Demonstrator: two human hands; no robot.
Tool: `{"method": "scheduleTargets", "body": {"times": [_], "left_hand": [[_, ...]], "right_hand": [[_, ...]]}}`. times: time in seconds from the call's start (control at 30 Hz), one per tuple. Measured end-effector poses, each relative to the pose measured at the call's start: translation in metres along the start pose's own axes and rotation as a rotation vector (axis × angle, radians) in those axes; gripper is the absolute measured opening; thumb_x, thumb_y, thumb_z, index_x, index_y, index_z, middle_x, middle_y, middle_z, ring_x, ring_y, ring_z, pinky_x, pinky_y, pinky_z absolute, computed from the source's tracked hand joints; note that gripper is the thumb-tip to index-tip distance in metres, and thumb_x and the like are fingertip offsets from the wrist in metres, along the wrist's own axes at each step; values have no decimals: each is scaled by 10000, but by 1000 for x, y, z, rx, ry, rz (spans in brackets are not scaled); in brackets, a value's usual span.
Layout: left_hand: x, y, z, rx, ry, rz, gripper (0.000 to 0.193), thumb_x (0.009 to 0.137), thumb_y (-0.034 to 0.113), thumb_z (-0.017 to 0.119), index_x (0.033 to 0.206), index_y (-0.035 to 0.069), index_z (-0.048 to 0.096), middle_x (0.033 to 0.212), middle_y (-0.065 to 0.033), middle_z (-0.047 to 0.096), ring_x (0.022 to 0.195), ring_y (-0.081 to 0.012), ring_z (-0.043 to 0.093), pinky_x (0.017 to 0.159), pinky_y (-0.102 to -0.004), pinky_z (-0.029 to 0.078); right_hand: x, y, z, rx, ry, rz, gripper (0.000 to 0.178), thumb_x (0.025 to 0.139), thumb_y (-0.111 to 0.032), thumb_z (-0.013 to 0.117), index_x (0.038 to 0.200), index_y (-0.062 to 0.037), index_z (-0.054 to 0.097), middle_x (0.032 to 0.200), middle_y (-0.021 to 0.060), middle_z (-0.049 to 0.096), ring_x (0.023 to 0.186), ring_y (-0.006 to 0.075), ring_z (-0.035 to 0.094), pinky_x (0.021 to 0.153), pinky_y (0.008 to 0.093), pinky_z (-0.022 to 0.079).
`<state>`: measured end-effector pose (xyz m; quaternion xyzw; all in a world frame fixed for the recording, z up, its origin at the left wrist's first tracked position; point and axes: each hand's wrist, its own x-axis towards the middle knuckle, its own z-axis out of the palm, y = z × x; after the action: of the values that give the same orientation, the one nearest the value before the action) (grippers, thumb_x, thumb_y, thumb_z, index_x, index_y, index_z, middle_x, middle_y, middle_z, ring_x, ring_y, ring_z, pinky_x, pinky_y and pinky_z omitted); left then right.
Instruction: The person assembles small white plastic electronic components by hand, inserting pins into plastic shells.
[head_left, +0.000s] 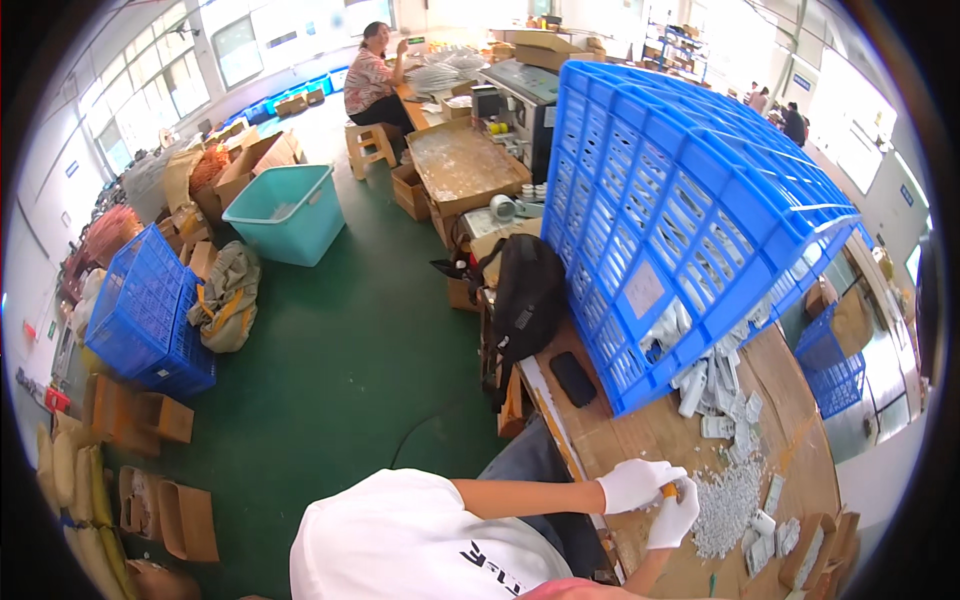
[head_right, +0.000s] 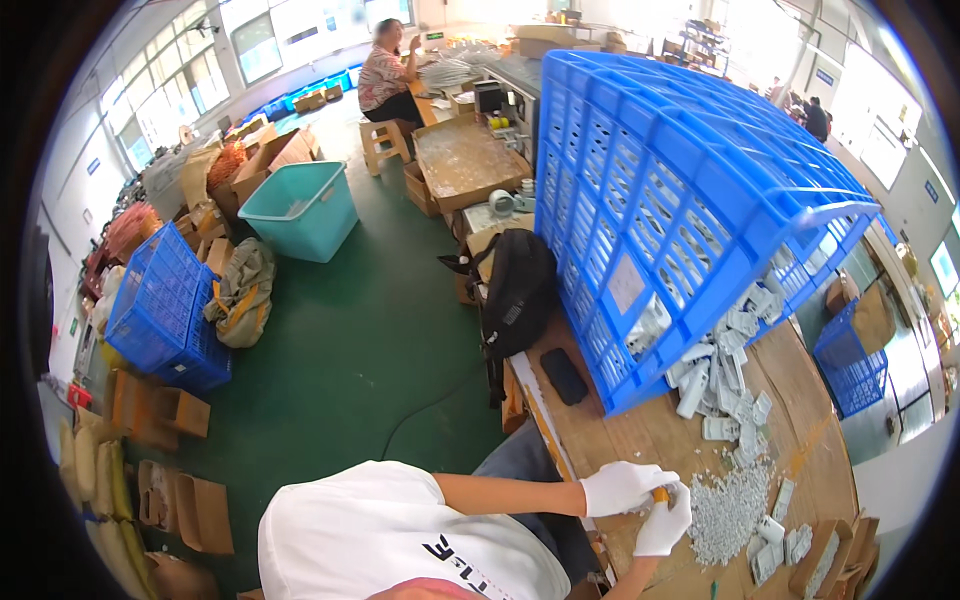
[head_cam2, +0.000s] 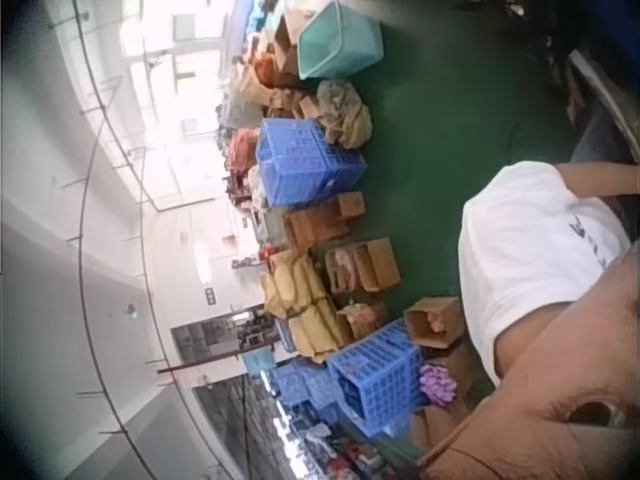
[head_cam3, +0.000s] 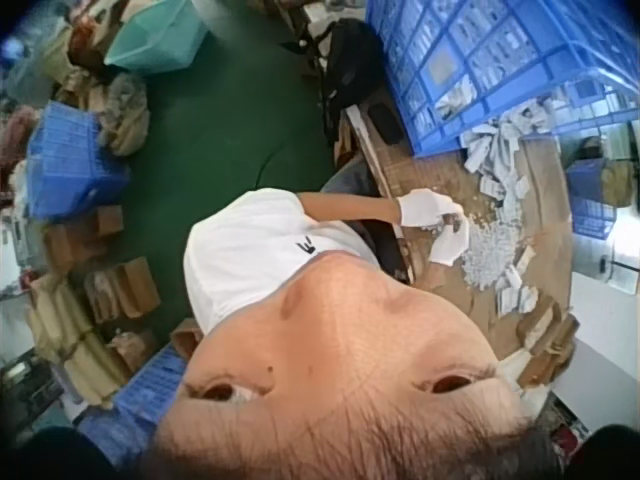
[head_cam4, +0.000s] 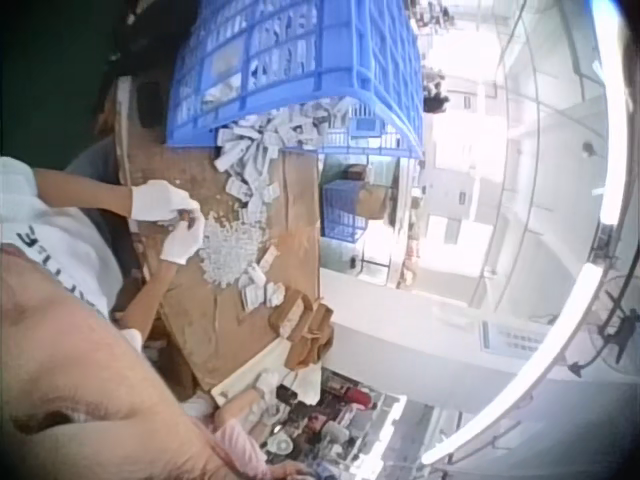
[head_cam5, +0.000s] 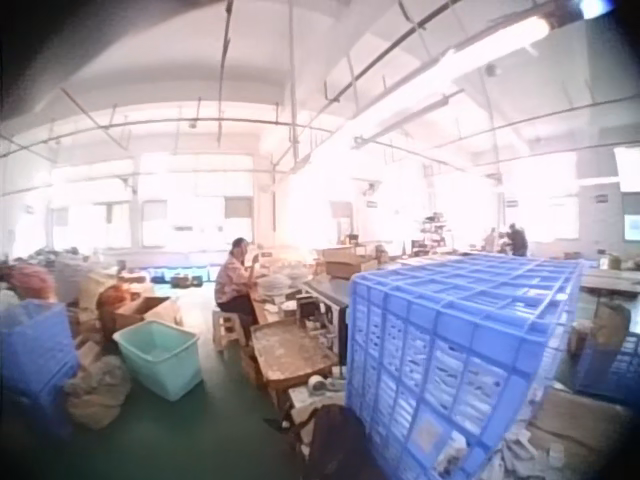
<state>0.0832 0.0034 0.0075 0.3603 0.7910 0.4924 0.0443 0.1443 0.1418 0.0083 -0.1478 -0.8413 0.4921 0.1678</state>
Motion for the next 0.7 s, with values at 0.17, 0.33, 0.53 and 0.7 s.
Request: {"method": "scheduleTargets", "body": {"times": [0.17, 0.33, 0.53, 0.7], "left_hand": [[0, 5, -18, -195, -118, -207, 426, 867, 58, 575, 1287, 121, 598, 998, -105, 668, 838, -307, 697, 719, -398, 558], [-2, -11, -10, -161, 90, -21, 347, 855, 35, 578, 1192, 94, 640, 1032, -120, 691, 938, -348, 675, 797, -431, 542], [-2, -12, -14, -216, 103, -84, 256, 873, 63, 589, 1120, 91, 648, 1031, -114, 701, 929, -349, 679, 800, -423, 542], [8, -18, -13, -245, 133, -130, 201, 883, 108, 610, 1081, 90, 640, 992, -126, 708, 921, -353, 681, 783, -428, 539]], "right_hand": [[-6, -2, 12, -73, 77, -37, 200, 871, 73, 599, 1062, 34, 641, 891, 119, 681, 816, 189, 641, 752, 322, 515], [-2, -12, 23, -33, 111, -12, 136, 873, 73, 603, 1000, 27, 622, 825, 92, 623, 750, 163, 587, 712, 303, 496], [0, -16, 26, -179, 66, -3, 117, 899, 61, 603, 1001, 3, 609, 859, 63, 618, 790, 154, 564, 734, 306, 483], [-5, -40, 49, -42, 371, 23, 183, 854, 84, 589, 1017, 1, 588, 1004, 124, 598, 899, 242, 612, 821, 372, 504]]}}
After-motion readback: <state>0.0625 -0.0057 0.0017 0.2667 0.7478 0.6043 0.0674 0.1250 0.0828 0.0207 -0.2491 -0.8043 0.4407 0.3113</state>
